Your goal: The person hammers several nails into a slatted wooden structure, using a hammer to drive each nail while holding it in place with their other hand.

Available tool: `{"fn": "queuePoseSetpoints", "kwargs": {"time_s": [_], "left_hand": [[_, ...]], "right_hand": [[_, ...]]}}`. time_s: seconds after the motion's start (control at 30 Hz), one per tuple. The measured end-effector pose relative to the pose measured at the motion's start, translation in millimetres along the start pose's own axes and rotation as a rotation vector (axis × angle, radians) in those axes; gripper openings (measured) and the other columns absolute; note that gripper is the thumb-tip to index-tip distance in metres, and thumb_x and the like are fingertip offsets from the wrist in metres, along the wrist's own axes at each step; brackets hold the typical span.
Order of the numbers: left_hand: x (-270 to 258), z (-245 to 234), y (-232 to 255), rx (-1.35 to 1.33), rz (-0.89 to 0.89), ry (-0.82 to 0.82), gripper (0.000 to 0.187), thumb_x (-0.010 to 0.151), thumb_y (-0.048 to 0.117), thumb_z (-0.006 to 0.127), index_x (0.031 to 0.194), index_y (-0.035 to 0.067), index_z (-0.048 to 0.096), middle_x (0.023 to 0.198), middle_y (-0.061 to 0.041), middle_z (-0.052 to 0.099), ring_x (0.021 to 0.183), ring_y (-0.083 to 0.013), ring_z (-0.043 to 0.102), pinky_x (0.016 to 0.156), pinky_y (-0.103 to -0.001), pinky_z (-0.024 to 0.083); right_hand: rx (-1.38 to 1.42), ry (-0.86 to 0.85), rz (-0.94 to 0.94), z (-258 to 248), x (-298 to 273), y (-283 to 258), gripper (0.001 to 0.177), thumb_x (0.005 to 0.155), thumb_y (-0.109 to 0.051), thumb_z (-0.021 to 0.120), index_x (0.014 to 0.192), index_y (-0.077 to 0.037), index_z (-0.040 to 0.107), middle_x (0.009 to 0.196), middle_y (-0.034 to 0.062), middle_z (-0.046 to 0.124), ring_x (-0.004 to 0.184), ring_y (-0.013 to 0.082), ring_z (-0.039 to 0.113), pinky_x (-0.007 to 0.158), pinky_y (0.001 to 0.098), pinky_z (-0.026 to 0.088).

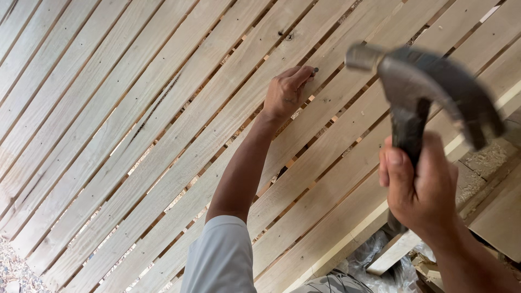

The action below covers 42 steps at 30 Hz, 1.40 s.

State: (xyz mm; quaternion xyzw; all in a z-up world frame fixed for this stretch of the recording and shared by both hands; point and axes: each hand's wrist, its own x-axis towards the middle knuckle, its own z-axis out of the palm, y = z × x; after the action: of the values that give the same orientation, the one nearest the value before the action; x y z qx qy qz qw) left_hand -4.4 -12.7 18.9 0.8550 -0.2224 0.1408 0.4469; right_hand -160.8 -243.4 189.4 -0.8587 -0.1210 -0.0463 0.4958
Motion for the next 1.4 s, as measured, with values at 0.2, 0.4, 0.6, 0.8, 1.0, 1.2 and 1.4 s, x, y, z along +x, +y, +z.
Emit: {"fn": "queuePoseSetpoints", "kwargs": {"time_s": [0.2,0.4,0.6,0.8,1.0,1.2,1.4], "left_hand": [[-6,6,-11,0.016,-0.003,-0.009,0.014,0.095,-0.004,0.065,0.106,0.006,0.064,0.091,-0.011,0.071,0.082,-0.0309,0.071,0.066,-0.045,0.052],[-3,8,-17,-0.002,0.069,0.028,0.023,0.093,-0.007,0.062,0.11,0.007,0.066,0.096,-0.013,0.071,0.08,-0.0323,0.07,0.063,-0.042,0.053],[-6,3,-7,-0.001,0.055,0.012,0.02,0.094,-0.003,0.066,0.111,0.008,0.066,0.096,-0.011,0.071,0.086,-0.0343,0.071,0.068,-0.043,0.055],[-7,7,-7,0.069,0.024,-0.014,0.019,0.096,0.0,0.062,0.111,0.011,0.067,0.096,-0.012,0.07,0.088,-0.0344,0.071,0.069,-0.044,0.055],[-15,14,-20,-0.001,0.042,0.026,0.015,0.095,0.007,0.067,0.11,0.01,0.066,0.104,-0.014,0.07,0.088,-0.0356,0.071,0.072,-0.042,0.057],[-23,20,-41,-0.577,-0.251,0.146,0.006,0.107,0.001,0.06,0.107,0.003,0.066,0.089,-0.002,0.061,0.08,-0.006,0.052,0.072,-0.026,0.044],[-74,16,95,-0.65,-0.338,0.079,0.017,0.11,0.003,0.052,0.125,0.0,0.06,0.105,-0.007,0.069,0.096,-0.0119,0.067,0.088,-0.028,0.057]], "right_hand": [[-0.374,-0.194,0.168,36,60,14,0.026,0.112,-0.023,0.051,0.105,0.002,0.047,0.067,0.0093,0.056,0.048,0.0194,0.057,0.041,0.0306,0.046],[-0.315,-0.062,0.134,24,44,8,0.025,0.113,-0.023,0.052,0.108,0.001,0.048,0.066,0.006,0.056,0.049,0.0179,0.057,0.041,0.0331,0.045],[-0.242,-0.137,0.237,32,47,16,0.028,0.114,-0.029,0.048,0.111,-0.002,0.045,0.071,0.0067,0.057,0.05,0.0198,0.058,0.04,0.0333,0.047],[-0.358,-0.05,0.164,28,40,28,0.028,0.111,-0.029,0.053,0.11,0.0,0.05,0.067,0.0091,0.055,0.049,0.0226,0.055,0.044,0.0359,0.043],[0.061,0.179,0.252,-57,-49,19,0.018,0.11,-0.025,0.048,0.113,-0.007,0.05,0.09,0.0081,0.056,0.063,0.0179,0.059,0.055,0.0367,0.051],[0.348,0.566,0.448,-113,-261,25,0.025,0.124,-0.023,0.051,0.103,-0.01,0.049,0.081,0.0059,0.052,0.064,0.0194,0.055,0.071,0.0419,0.052],[0.474,0.766,0.65,-122,-401,-1,0.032,0.118,-0.015,0.06,0.088,-0.01,0.051,0.076,0.0021,0.05,0.062,0.0163,0.054,0.066,0.035,0.05]]}}
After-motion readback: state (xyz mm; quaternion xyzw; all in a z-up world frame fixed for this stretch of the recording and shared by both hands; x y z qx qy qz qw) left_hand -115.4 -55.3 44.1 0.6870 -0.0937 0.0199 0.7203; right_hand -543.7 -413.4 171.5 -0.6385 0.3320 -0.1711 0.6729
